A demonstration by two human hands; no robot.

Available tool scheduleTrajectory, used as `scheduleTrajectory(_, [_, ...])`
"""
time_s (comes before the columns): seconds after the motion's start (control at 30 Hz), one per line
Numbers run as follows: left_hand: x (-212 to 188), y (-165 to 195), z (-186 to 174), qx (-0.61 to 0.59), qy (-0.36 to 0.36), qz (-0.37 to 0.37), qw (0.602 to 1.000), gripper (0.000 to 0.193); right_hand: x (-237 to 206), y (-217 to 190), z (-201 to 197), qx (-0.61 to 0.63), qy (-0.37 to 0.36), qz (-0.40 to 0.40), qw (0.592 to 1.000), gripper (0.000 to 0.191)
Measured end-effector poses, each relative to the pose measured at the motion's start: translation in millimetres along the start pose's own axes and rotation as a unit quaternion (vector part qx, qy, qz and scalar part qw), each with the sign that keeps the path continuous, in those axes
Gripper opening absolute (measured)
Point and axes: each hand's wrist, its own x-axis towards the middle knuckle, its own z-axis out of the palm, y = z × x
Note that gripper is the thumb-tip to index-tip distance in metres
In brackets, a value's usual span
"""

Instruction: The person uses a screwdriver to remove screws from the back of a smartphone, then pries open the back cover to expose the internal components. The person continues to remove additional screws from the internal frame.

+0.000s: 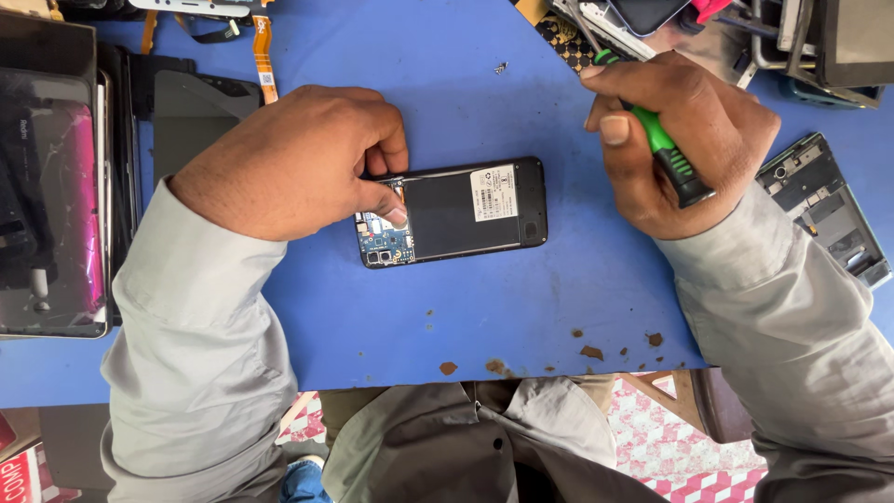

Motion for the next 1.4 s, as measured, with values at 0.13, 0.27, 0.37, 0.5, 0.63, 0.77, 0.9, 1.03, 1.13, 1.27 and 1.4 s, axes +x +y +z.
scheduleTrajectory(0.13, [0, 0, 0, 0.002, -0.002, -0.002, 1.0, 0.036, 3, 1, 0, -0.004, 0.0, -0.012, 1.0, 0.018])
scheduleTrajectory(0.27, [-1, 2, -1, 0.007, -0.006, -0.014, 1.0, 0.035, 4, 0, 0, -0.005, 0.001, -0.009, 1.0, 0.018])
scheduleTrajectory(0.37, [-2, 2, 0, 0.014, 0.007, 0.015, 1.0, 0.033, 3, 0, 0, -0.016, 0.01, -0.005, 1.0, 0.019])
scheduleTrajectory(0.5, [-3, -2, 2, 0.013, 0.001, 0.012, 1.0, 0.033, 2, 3, -2, -0.01, 0.039, 0.003, 0.999, 0.024])
scheduleTrajectory(0.63, [-1, -5, 6, 0.057, 0.07, 0.054, 0.994, 0.049, -1, 2, -10, 0.017, 0.072, 0.024, 0.997, 0.031])
scheduleTrajectory(0.77, [8, 10, 25, 0.112, 0.184, 0.134, 0.967, 0.069, -2, 3, -14, 0.027, 0.089, 0.023, 0.995, 0.04])
scheduleTrajectory(0.9, [13, 30, 43, 0.142, 0.211, 0.187, 0.949, 0.083, -1, 11, -8, 0.044, 0.106, -0.027, 0.993, 0.045])
scheduleTrajectory(1.03, [14, 37, 48, 0.158, 0.189, 0.18, 0.952, 0.078, -8, 17, 0, 0.091, 0.126, -0.053, 0.987, 0.046])
scheduleTrajectory(1.13, [14, 38, 46, 0.157, 0.182, 0.176, 0.955, 0.074, -16, 22, 1, 0.078, 0.172, -0.028, 0.982, 0.045])
scheduleTrajectory(1.27, [14, 42, 47, 0.166, 0.182, 0.159, 0.956, 0.074, -24, 36, 1, 0.052, 0.223, 0.013, 0.973, 0.046])
scheduleTrajectory(1.4, [15, 38, 51, 0.169, 0.185, 0.141, 0.958, 0.077, -33, 54, -1, 0.037, 0.243, 0.04, 0.968, 0.048])
